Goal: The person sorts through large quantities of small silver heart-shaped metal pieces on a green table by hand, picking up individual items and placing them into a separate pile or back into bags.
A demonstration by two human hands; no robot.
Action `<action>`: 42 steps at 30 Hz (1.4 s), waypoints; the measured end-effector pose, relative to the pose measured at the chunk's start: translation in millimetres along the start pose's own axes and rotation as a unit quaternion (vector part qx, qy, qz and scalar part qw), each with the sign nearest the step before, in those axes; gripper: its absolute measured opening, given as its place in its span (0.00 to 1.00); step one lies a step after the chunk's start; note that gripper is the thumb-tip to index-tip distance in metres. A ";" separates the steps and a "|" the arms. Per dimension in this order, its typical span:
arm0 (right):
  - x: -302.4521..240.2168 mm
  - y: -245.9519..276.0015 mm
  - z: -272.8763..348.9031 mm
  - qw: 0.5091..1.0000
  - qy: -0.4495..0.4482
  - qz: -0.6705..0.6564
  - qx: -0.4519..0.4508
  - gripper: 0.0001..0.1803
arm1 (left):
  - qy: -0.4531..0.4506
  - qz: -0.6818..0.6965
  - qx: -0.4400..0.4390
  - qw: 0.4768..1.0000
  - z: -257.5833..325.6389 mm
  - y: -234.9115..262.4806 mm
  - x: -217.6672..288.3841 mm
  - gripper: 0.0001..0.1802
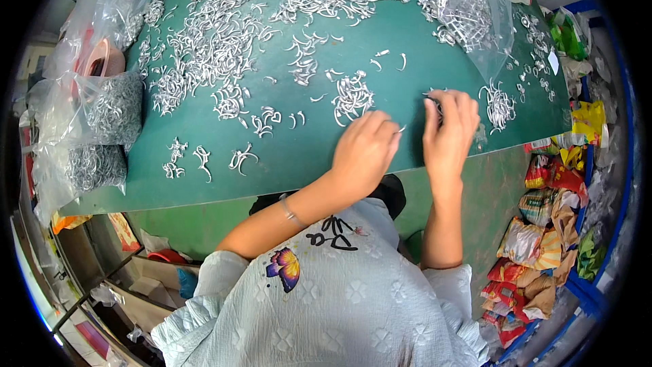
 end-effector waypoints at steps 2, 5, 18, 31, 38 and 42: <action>-6.6 -3.1 -2.9 0.990 -0.042 -0.126 -0.039 0.06 | -0.003 0.023 -0.001 1.000 -5.3 -9.1 2.9 0.07; -11.2 -0.1 -1.2 0.991 -0.038 -0.114 -0.050 0.05 | 0.005 0.031 0.051 0.998 7.6 10.3 2.0 0.10; -44.9 -23.9 14.8 0.984 0.046 -0.151 -0.081 0.07 | 0.094 -0.067 0.060 0.991 25.2 64.3 -43.8 0.10; -58.0 -28.8 18.6 0.973 0.029 -0.204 -0.107 0.07 | 0.096 -0.016 0.058 0.994 44.9 88.5 -39.0 0.09; -49.4 -29.2 10.7 0.920 -0.078 -0.365 -0.116 0.06 | 0.124 0.052 0.098 0.986 51.3 100.8 -46.2 0.09; -70.8 -31.0 16.0 0.938 0.016 -0.329 -0.106 0.07 | 0.125 0.052 0.112 0.984 61.8 104.7 -47.7 0.10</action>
Point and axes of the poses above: each hand's wrist, its own z-axis away from the middle knuckle, its own y-axis out of the back of the hand, x = y × z, the point moved 5 cm from there along -z, towards the middle knuckle, and after that the axes turned 10 degrees about y, right-handed, at the moved point
